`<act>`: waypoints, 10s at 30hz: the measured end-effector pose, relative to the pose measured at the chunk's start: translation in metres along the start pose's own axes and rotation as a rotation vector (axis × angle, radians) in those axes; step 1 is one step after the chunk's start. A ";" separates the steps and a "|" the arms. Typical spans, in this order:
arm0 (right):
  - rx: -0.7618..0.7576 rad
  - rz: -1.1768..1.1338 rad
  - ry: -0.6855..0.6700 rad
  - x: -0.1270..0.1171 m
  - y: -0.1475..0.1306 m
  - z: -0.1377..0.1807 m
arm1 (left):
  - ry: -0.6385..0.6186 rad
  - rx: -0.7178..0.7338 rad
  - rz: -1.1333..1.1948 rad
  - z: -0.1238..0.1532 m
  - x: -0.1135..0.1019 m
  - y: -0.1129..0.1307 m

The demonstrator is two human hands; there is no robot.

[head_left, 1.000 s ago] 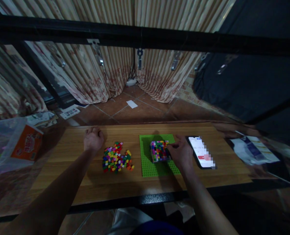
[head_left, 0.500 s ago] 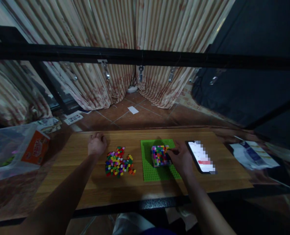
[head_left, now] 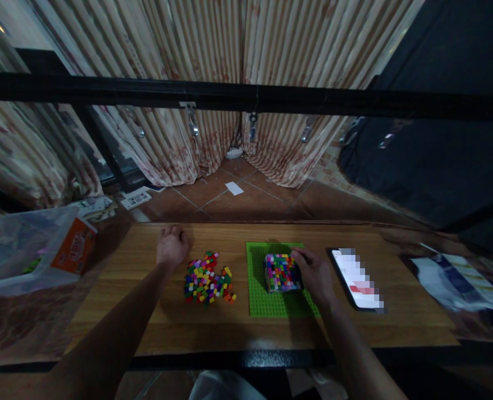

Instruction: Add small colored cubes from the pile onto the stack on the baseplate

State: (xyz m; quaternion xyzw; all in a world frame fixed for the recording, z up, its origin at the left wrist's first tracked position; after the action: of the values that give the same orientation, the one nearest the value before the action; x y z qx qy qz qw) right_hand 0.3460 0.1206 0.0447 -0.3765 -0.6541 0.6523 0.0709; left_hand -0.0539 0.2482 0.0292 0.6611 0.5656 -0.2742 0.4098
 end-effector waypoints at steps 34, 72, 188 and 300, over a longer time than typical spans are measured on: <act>-0.615 0.141 -0.337 0.093 -0.082 0.132 | -0.051 -0.053 -0.007 0.004 0.004 -0.001; -0.394 0.117 0.046 -0.021 -0.023 0.028 | -0.003 0.012 -0.006 0.000 0.001 0.001; -0.375 0.111 0.017 -0.025 -0.025 0.028 | -0.003 0.003 0.080 -0.004 0.000 0.000; -0.701 0.364 -0.342 0.104 -0.047 0.146 | -0.013 -0.034 -0.001 0.002 0.005 -0.001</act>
State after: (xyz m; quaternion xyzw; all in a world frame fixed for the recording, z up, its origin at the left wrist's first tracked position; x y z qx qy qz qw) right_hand 0.1688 0.0714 0.0253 -0.3736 -0.7613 0.4456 -0.2868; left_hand -0.0536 0.2492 0.0242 0.6518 0.5680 -0.2690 0.4245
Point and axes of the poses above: each hand's wrist, its own z-axis away from the middle knuckle, its own x-axis out of the palm, y = z × x, the point moved 7 cm from there along -z, towards the middle knuckle, and after that the axes turned 12 degrees about y, right-handed, at the moved point
